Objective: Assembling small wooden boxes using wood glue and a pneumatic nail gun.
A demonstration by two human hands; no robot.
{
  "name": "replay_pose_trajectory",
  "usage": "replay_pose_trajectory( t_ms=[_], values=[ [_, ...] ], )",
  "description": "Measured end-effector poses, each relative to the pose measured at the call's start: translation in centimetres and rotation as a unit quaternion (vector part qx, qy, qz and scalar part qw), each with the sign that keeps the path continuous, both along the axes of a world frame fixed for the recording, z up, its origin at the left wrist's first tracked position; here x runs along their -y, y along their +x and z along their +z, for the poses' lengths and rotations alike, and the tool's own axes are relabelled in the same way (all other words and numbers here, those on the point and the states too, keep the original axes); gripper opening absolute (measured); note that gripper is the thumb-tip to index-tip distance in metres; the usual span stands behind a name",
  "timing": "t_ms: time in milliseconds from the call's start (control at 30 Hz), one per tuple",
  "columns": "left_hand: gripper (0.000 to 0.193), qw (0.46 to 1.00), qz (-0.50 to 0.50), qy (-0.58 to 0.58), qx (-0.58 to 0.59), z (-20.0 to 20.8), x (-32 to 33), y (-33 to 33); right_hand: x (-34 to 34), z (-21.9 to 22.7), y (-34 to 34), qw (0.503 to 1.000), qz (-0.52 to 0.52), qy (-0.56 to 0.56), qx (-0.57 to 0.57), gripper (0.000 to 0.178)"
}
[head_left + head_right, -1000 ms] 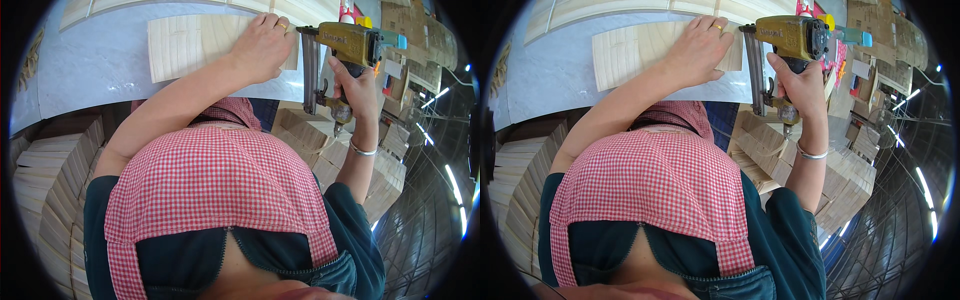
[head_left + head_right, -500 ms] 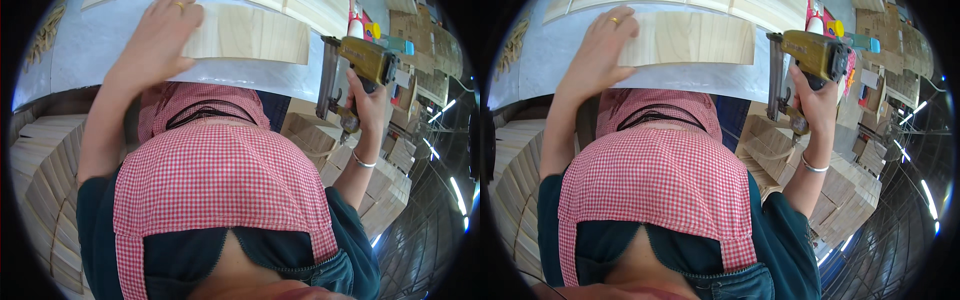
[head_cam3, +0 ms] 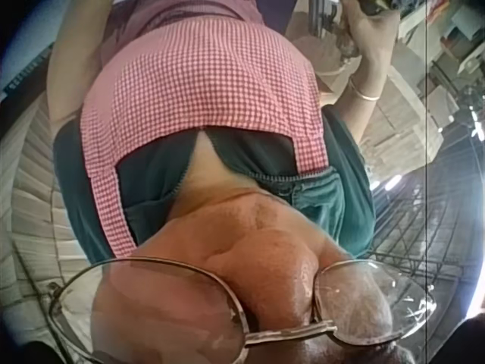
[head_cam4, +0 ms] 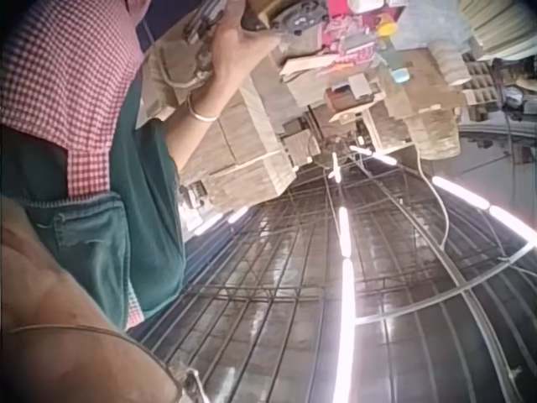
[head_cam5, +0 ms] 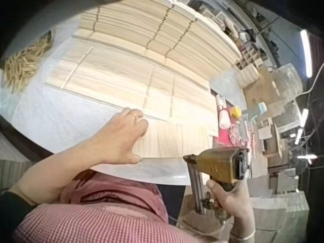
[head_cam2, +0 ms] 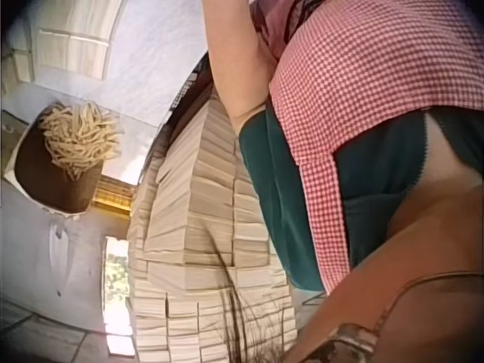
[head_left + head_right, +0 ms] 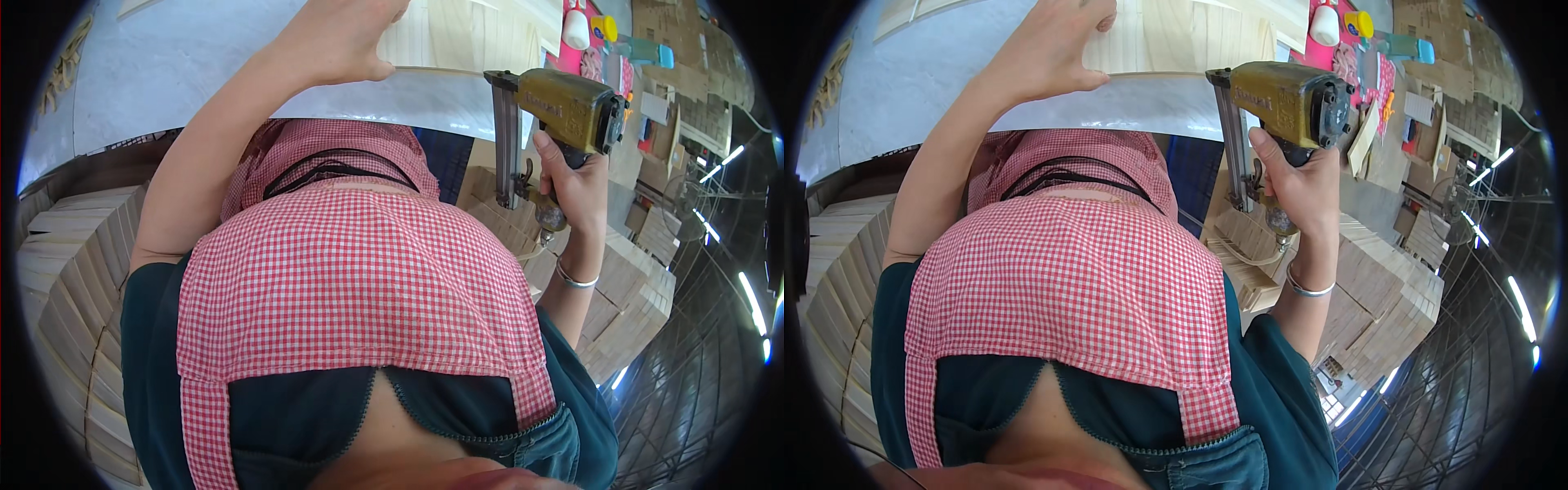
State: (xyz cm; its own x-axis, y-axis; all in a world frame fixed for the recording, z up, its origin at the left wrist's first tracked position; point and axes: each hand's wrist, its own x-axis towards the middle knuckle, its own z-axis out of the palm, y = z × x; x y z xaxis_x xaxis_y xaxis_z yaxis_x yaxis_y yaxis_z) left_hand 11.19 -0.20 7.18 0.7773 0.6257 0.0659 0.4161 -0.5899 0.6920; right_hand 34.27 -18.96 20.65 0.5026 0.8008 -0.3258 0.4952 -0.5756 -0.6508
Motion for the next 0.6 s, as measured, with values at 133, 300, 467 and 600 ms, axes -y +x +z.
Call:
replay_pose_trajectory(
  t_ms=[133,300,467,600],
  values=[
    [0.046,1.0,-0.002,-0.016,0.008,0.1,0.0,0.0,-0.3,-0.3,-0.1,1.0,0.011,-0.004,-0.008,0.022],
    [0.047,0.999,-0.001,-0.036,0.001,0.1,0.2,0.2,-0.3,-0.6,-0.5,1.0,0.005,0.005,-0.023,0.021],
    [0.048,0.998,0.003,-0.064,-0.009,0.0,0.4,0.2,-0.1,-0.6,-1.2,0.999,-0.041,-0.01,-0.03,0.02],
    [0.049,1.0,0.021,-0.008,0.0,-0.6,0.7,-0.5,-0.4,-0.4,-1.6,0.999,-0.031,-0.033,-0.006,0.021]
  ],
)
